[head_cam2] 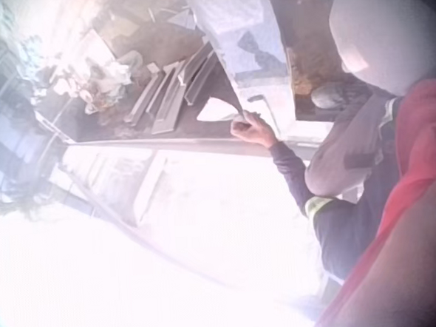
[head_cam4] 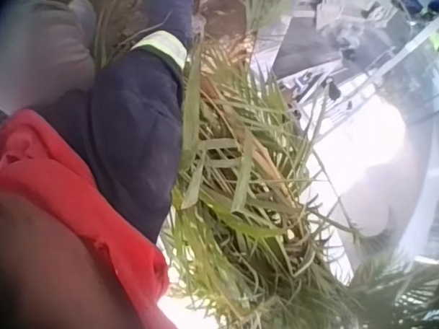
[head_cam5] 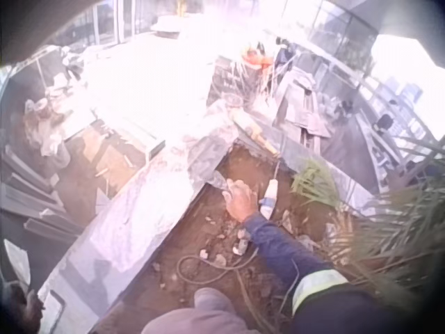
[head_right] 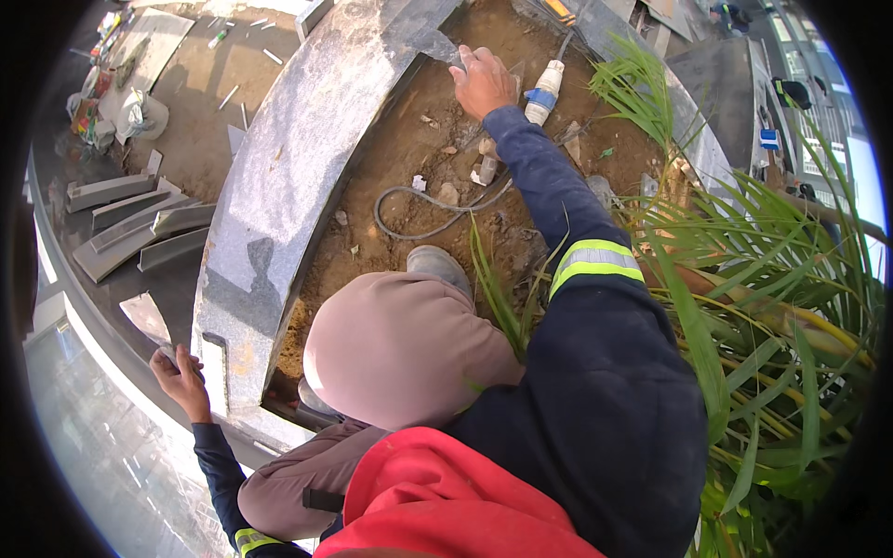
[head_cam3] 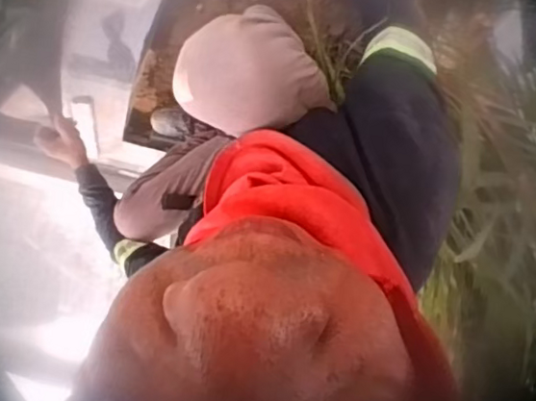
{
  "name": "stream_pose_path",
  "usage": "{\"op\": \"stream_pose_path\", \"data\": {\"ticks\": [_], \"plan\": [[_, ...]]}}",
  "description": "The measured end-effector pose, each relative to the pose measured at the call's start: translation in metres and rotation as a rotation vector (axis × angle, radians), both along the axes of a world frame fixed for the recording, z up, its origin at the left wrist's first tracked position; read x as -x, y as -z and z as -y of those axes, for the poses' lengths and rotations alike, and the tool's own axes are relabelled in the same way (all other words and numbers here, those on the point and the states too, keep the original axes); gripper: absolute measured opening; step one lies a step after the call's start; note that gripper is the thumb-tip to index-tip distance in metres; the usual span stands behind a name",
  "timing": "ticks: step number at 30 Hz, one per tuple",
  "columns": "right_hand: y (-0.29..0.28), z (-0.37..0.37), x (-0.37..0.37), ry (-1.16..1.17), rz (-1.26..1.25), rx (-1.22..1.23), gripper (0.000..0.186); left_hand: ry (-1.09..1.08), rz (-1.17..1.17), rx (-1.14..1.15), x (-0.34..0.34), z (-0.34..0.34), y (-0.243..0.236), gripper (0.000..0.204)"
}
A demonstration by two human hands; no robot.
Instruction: The person kneels beside a curved stone structure and uses a trowel to spread adhesive or mortar along the edge. They then place a stone slab into position, press it down, and smooth the surface with the trowel. The person repeats this process along the curved edge, adjusting the slab and applying more adhesive as needed.
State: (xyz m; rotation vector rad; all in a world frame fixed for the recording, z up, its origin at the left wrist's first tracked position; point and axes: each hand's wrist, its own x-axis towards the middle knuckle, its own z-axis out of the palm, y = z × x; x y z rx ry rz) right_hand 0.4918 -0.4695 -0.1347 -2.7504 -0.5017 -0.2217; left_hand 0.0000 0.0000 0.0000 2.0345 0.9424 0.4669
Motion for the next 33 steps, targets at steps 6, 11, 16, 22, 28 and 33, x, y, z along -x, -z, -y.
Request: {"op": "stream_pose_path", "data": {"ticks": [6,11,16,22,28,33], "plan": [[0.014,0.0,0.007,-0.02,-0.002,0.014,0.044,-0.001,-0.004,0.004,-0.007,0.002,-0.002,0.028],[0.025,-0.005,0.003,0.118,0.002,0.016,0.047,-0.012,-0.03,0.001,0.006,-0.007,0.003,0.03],[0.027,-0.001,-0.026,0.154,0.02,-0.006,0.046,-0.026,-0.045,0.001,0.004,-0.004,0.004,0.031],[0.037,0.005,-0.06,0.218,0.041,-0.004,0.045,-0.023,-0.071,0.015,0.001,0.002,0.001,0.032],[0.035,0.007,-0.09,0.3,-0.023,0.014,0.047,-0.067,-0.078,0.033,0.002,0.006,-0.002,0.035],[0.03,0.007,-0.111,0.369,-0.066,-0.017,0.045,-0.06,-0.1,0.021,0.004,0.006,-0.004,0.035]]}}
